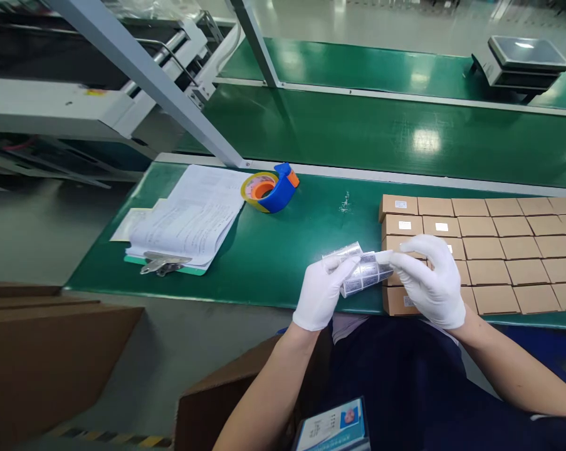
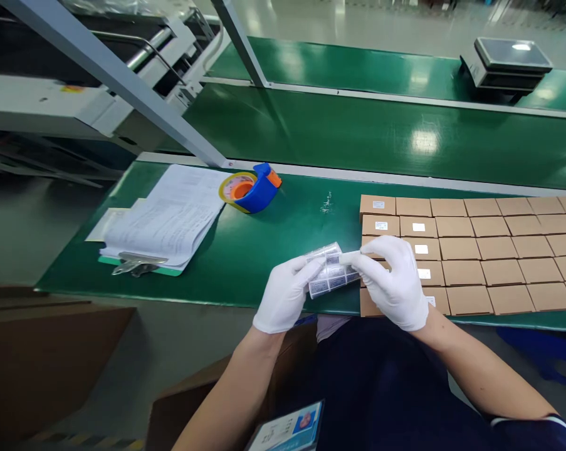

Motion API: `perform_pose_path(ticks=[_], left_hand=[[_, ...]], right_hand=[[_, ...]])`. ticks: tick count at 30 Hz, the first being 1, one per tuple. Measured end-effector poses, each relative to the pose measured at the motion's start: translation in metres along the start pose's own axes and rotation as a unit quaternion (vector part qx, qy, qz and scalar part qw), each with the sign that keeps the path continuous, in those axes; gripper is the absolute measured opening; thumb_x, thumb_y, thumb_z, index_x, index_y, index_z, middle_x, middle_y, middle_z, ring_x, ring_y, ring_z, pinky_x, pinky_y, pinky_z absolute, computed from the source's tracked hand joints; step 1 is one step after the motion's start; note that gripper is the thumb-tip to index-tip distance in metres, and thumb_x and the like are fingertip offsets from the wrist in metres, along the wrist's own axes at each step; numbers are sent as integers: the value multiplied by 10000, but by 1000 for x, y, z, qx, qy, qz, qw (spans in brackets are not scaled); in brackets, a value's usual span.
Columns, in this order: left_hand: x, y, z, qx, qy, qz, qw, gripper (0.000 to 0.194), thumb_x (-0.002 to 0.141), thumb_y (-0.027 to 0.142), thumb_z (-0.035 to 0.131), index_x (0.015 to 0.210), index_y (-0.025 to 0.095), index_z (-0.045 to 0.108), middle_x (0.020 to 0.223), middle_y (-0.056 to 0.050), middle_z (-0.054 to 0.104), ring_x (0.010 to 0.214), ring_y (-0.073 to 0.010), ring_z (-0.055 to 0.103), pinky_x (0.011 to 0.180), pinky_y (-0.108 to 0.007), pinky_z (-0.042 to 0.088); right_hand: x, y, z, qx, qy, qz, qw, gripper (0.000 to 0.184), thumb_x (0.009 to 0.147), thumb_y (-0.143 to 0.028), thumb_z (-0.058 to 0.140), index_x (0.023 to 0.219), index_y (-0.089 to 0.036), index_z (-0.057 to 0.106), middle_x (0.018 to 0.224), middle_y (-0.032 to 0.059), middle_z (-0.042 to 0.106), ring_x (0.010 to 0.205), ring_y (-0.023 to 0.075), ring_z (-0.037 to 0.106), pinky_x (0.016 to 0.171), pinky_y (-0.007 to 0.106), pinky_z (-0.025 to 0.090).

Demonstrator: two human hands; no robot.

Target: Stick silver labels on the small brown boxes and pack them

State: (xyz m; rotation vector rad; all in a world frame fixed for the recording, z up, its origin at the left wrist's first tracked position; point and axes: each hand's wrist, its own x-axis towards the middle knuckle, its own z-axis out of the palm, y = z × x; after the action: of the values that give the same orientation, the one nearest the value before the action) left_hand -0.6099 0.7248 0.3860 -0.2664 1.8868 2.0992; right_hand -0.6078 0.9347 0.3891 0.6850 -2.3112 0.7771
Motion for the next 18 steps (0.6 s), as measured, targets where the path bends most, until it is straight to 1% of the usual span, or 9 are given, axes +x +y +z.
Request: perform_pose_path(ticks=[1,3,5,7,9,11,12,15,18], left_hand=[[-1,-1,0,7,-1,7,1000,424,884,473,752,1153,150,808,1178,-104,780,1093,-312,731,965,-380,587],[-2,-3,1,25,0,21,999,404,881,467,759,1133,156,815,1204,-103,773,1117,-313,719,974,-376,578],[-3,-4,1,39,1,28,999,384,889,464,751,1103,154,822,1199,-100,774,1142,-315,706,983,-373,567],[-4,-5,0,44,-5,29,999,370,910,457,729,1101,154,822,1200,-93,775,1175,-312,691,1003,-366,549],[-4,-4,-1,33,-21,30,999,359,932,447,706,1115,160,818,1218,-83,770,1210,-307,674,1028,-359,531],[-4,-3,-2,33,-25,31,999,349,950,439,684,1122,164,814,1238,-76,763,1238,-307,659,1049,-359,516],[-4,-2,-3,44,-21,35,998,347,958,433,671,1125,163,813,1240,-77,762,1250,-311,652,1061,-365,509],[-5,0,-4,98,-14,62,993,336,975,410,640,1118,160,812,1212,-81,771,1266,-321,642,1105,-390,480],[-7,4,-4,100,-44,87,990,304,979,376,637,1144,185,805,1254,-72,757,1285,-296,634,1139,-382,455]], right_hand=[[2,-2,2,30,-3,11,999,383,944,-85,644,1250,-311,680,1047,51,731,1022,232,672,906,409,543],[6,-5,6,80,-33,41,995,499,978,-98,603,1420,-327,576,1090,51,739,1047,226,679,939,413,555],[8,-7,12,83,-56,59,993,588,1001,-107,566,1532,-337,462,1059,38,752,996,210,692,918,395,567],[6,-7,16,44,-47,42,997,622,998,-106,565,1556,-344,428,984,27,757,930,210,700,874,390,572],[3,-8,18,12,-26,5,1000,623,977,-89,585,1529,-349,457,927,24,753,890,215,704,838,393,569],[2,-11,18,16,4,-20,1000,618,958,-78,612,1497,-355,490,927,32,753,887,218,710,830,401,574],[2,-14,19,30,16,-21,999,626,955,-79,623,1499,-358,490,951,38,759,904,221,716,847,413,583],[5,-23,21,90,28,13,995,700,964,-89,629,1572,-359,411,1091,61,775,987,226,737,906,431,617],[6,-29,29,120,-4,61,991,760,986,-105,610,1632,-375,313,1168,54,776,975,200,760,853,363,653]])
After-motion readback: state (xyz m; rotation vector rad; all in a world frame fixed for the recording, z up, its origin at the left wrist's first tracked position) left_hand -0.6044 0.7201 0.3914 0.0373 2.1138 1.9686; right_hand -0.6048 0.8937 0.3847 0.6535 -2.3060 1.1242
